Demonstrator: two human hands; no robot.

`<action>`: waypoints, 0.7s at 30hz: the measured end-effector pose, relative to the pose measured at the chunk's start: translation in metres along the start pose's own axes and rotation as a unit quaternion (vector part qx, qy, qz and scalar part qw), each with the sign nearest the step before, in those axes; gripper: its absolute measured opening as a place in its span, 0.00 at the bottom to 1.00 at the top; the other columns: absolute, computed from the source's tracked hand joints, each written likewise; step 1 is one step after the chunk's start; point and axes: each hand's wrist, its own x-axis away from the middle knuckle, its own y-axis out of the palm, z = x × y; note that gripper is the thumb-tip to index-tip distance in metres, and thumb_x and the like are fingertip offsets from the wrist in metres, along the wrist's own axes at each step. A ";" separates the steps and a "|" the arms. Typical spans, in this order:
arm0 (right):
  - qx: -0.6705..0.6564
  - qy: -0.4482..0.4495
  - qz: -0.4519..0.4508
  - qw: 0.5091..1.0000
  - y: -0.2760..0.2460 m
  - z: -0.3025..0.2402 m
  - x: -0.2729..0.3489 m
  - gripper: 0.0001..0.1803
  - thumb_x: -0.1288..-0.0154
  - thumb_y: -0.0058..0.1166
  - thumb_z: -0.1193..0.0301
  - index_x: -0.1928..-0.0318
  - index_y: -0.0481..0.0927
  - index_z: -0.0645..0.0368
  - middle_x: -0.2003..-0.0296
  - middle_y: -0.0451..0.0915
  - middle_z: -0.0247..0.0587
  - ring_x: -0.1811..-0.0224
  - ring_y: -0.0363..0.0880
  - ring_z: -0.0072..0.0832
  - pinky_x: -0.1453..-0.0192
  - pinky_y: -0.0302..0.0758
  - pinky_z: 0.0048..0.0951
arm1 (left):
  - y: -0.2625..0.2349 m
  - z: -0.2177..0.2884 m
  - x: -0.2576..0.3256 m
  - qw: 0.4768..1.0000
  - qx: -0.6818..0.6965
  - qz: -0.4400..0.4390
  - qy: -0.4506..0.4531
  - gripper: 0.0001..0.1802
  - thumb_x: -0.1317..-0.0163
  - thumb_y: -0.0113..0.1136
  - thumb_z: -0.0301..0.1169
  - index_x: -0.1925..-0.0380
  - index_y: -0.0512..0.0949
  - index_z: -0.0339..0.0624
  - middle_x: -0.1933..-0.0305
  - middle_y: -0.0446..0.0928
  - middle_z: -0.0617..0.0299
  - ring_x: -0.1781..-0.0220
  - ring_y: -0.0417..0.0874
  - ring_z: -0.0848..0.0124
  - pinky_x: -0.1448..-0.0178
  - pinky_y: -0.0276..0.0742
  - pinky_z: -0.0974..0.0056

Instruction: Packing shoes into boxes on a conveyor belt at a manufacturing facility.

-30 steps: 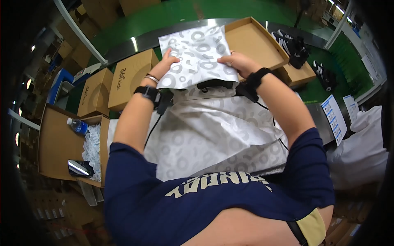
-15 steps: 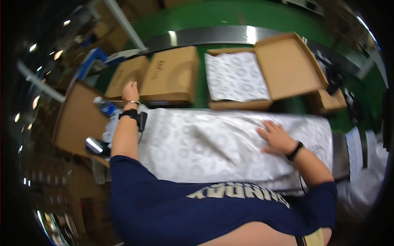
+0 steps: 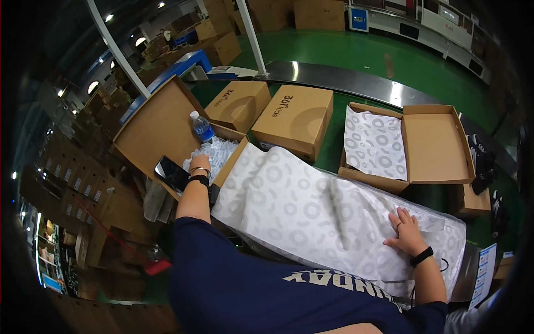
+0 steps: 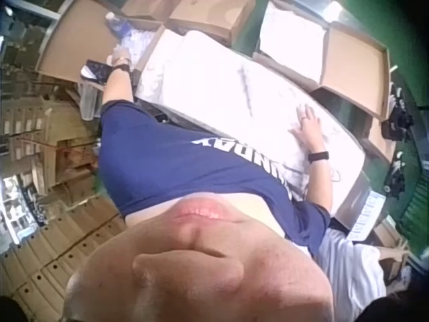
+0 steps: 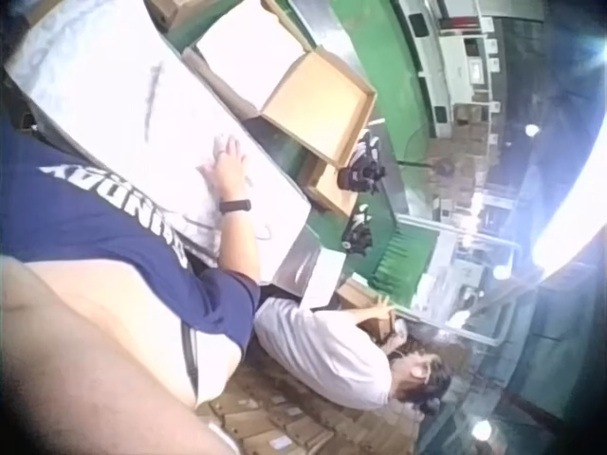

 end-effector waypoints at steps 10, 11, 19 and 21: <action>0.032 0.108 -0.010 0.994 -0.012 0.029 0.037 0.57 0.73 0.72 0.56 0.37 0.57 0.57 0.35 0.48 0.56 0.31 0.43 0.45 0.32 0.43 0.47 | -0.022 0.005 -0.041 0.927 0.362 0.079 0.057 0.16 0.45 0.47 0.39 0.74 0.78 0.38 0.74 0.77 0.48 0.68 0.78 0.54 0.63 0.71 0.56; 0.033 0.118 -0.014 0.992 -0.011 0.038 0.042 0.57 0.73 0.72 0.56 0.37 0.57 0.57 0.35 0.48 0.56 0.31 0.43 0.45 0.32 0.43 0.47 | -0.041 0.026 -0.045 0.916 0.389 0.062 0.074 0.16 0.45 0.47 0.38 0.75 0.78 0.38 0.75 0.77 0.49 0.71 0.78 0.55 0.65 0.71 0.57; 0.028 0.088 0.005 0.996 -0.001 0.064 0.049 0.59 0.76 0.72 0.56 0.37 0.57 0.55 0.36 0.48 0.58 0.32 0.44 0.48 0.33 0.44 0.49 | -0.169 0.302 0.061 0.820 0.323 0.073 0.466 0.14 0.47 0.57 0.35 0.67 0.77 0.35 0.69 0.76 0.52 0.68 0.77 0.62 0.61 0.72 0.62; 0.020 0.086 -0.002 0.996 -0.007 0.058 0.048 0.57 0.73 0.71 0.53 0.37 0.58 0.51 0.35 0.48 0.54 0.31 0.43 0.46 0.33 0.43 0.50 | -0.159 0.368 0.108 0.711 0.312 0.141 0.614 0.20 0.49 0.59 0.34 0.56 0.73 0.37 0.59 0.75 0.50 0.56 0.74 0.57 0.52 0.70 0.59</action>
